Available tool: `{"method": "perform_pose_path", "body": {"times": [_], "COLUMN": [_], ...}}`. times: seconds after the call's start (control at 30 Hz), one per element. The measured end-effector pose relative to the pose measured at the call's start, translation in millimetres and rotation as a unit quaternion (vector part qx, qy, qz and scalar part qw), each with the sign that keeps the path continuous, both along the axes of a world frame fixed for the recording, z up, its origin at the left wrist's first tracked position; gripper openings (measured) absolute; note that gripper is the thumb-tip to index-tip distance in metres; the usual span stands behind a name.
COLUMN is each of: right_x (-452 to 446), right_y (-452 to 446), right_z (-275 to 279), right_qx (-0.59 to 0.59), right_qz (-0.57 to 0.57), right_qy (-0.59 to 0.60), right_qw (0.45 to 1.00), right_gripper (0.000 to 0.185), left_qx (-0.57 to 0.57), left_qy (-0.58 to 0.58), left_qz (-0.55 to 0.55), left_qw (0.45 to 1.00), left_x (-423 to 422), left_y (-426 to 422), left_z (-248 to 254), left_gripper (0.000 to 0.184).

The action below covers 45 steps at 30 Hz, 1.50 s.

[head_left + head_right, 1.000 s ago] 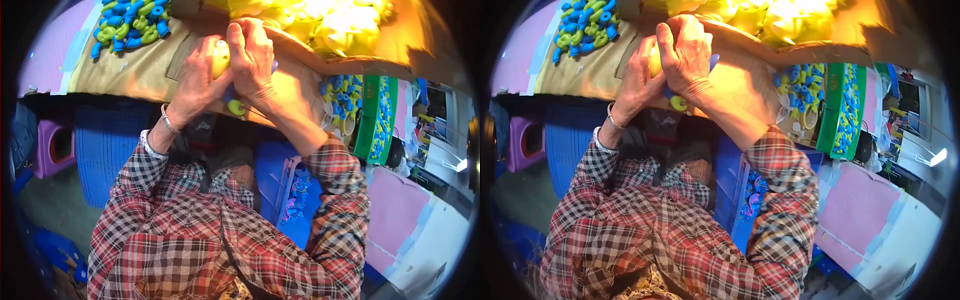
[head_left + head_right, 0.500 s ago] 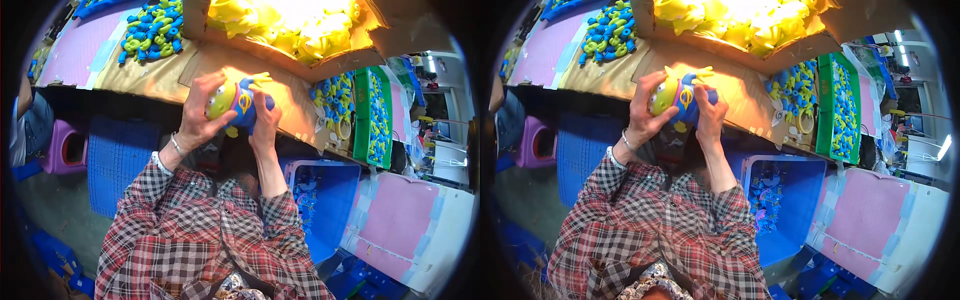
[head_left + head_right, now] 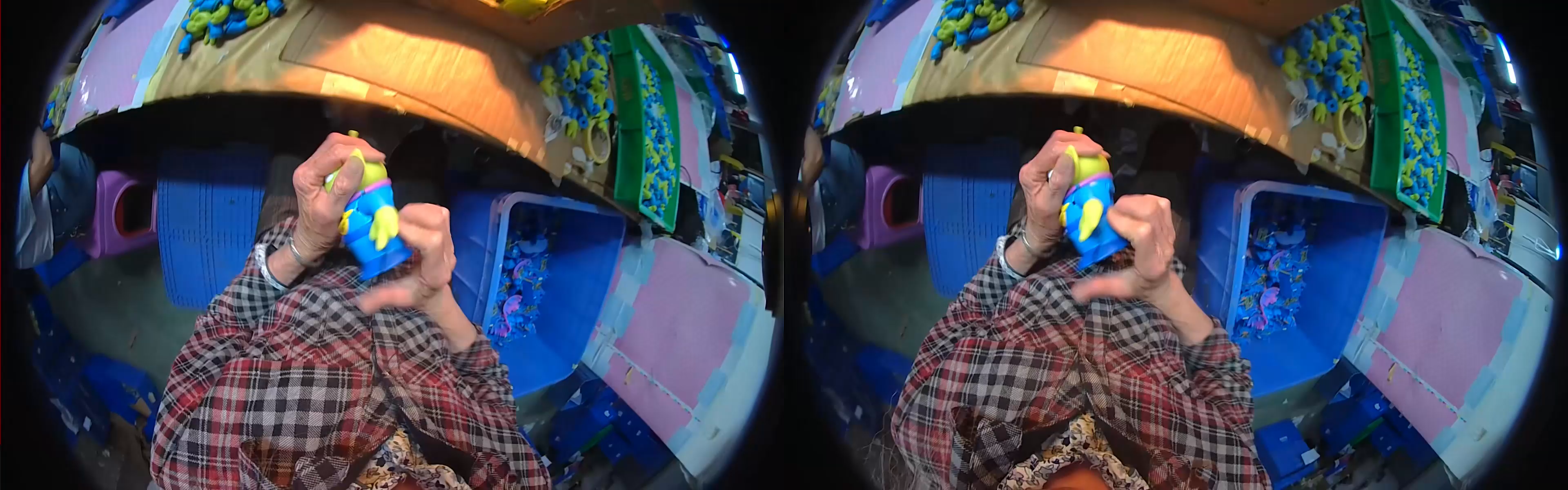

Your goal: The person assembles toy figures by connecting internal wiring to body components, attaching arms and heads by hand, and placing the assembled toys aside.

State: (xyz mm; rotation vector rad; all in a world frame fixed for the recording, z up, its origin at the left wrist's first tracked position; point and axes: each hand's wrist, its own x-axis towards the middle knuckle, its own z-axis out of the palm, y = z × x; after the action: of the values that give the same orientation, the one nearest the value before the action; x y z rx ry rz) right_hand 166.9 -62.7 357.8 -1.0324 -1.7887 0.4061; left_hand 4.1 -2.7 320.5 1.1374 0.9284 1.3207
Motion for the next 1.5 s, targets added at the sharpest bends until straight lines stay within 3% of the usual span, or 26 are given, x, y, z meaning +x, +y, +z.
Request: {"method": "perform_pose_path", "body": {"times": [0.07, 0.17, 0.2, 0.3, 0.33, 0.37, 0.5, 0.6, 0.73, 0.87, 0.9, 1.0, 1.03, 1.07, 1.17, 1.3, 1.33, 1.5], "right_x": [16.4, -3.0, -11.7, -29.5, -30.0, -29.9, -24.9, -26.9, -21.1, -24.6, -26.5, -29.3, -33.4, -38.4, -42.2, -38.3, -32.3, -30.9], "right_y": [-9.9, -9.1, 3.7, 8.2, 8.9, 9.5, 6.4, -1.2, -3.0, -0.4, 1.4, -1.7, -11.3, -18.1, -19.6, 6.5, 15.5, 54.9], "right_z": [-4.3, -5.3, -6.1, -14.3, -13.0, -13.1, -14.8, 6.3, -14.2, -14.1, -11.6, -19.1, -22.7, -24.7, -25.7, -25.0, -24.3, 19.1], "right_qx": [-0.049, -0.208, -0.237, -0.303, -0.326, -0.337, -0.328, -0.335, -0.369, -0.367, -0.368, -0.309, -0.315, -0.321, -0.362, -0.364, -0.366, -0.307], "right_qz": [0.044, -0.164, -0.203, -0.132, -0.122, -0.108, -0.069, -0.040, -0.057, -0.085, -0.085, -0.095, -0.069, -0.059, -0.084, -0.096, -0.093, -0.076], "right_qy": [0.108, 0.195, 0.185, 0.236, 0.227, 0.218, 0.192, 0.272, 0.224, 0.193, 0.211, 0.285, 0.339, 0.373, 0.352, 0.313, 0.294, 0.224], "right_qw": [0.992, 0.944, 0.932, 0.914, 0.910, 0.909, 0.922, 0.901, 0.900, 0.906, 0.902, 0.902, 0.884, 0.869, 0.859, 0.872, 0.878, 0.922], "right_gripper": [0.061, 0.036, 0.037, 0.041, 0.053, 0.053, 0.055, 0.060, 0.063, 0.063, 0.065, 0.065, 0.065, 0.064, 0.064, 0.060, 0.060, 0.060], "left_qx": [0.028, 0.084, 0.078, 0.006, -0.012, -0.030, -0.008, 0.039, -0.007, 0.010, -0.047, -0.026, 0.027, 0.029, 0.038, -0.037, -0.075, 0.002], "left_qy": [-0.022, 0.007, -0.014, 0.046, 0.060, 0.073, 0.116, 0.105, 0.175, 0.173, 0.156, 0.044, 0.065, 0.066, 0.097, 0.075, -0.028, -0.069], "left_qz": [-0.122, -0.207, -0.221, -0.232, -0.222, -0.211, -0.180, -0.109, -0.162, -0.144, -0.181, -0.181, -0.194, -0.166, -0.132, -0.103, -0.084, -0.026], "left_qw": [0.992, 0.975, 0.972, 0.972, 0.973, 0.974, 0.977, 0.988, 0.971, 0.974, 0.970, 0.982, 0.978, 0.984, 0.986, 0.991, 0.993, 0.997], "left_x": [-7.5, -4.7, -3.2, -3.3, -1.3, -1.5, 7.8, 16.9, 15.6, 16.8, 12.5, 3.5, -7.6, -8.9, -12.7, 3.9, 11.9, 17.9], "left_y": [-12.6, -13.7, -9.0, -11.3, -14.8, -16.4, -22.0, -27.0, -22.9, -21.5, -20.4, -25.0, -25.7, -33.6, -45.9, -32.7, -27.6, 5.7], "left_z": [-7.0, 0.0, -0.1, 2.2, 10.2, 17.3, 27.7, 35.2, 24.4, 15.9, 18.1, -5.4, -2.3, -1.8, -6.1, -1.8, -1.0, 27.5], "left_gripper": [0.025, 0.030, 0.034, 0.039, 0.040, 0.041, 0.036, 0.034, 0.030, 0.031, 0.033, 0.036, 0.054, 0.056, 0.061, 0.057, 0.051, 0.047]}}
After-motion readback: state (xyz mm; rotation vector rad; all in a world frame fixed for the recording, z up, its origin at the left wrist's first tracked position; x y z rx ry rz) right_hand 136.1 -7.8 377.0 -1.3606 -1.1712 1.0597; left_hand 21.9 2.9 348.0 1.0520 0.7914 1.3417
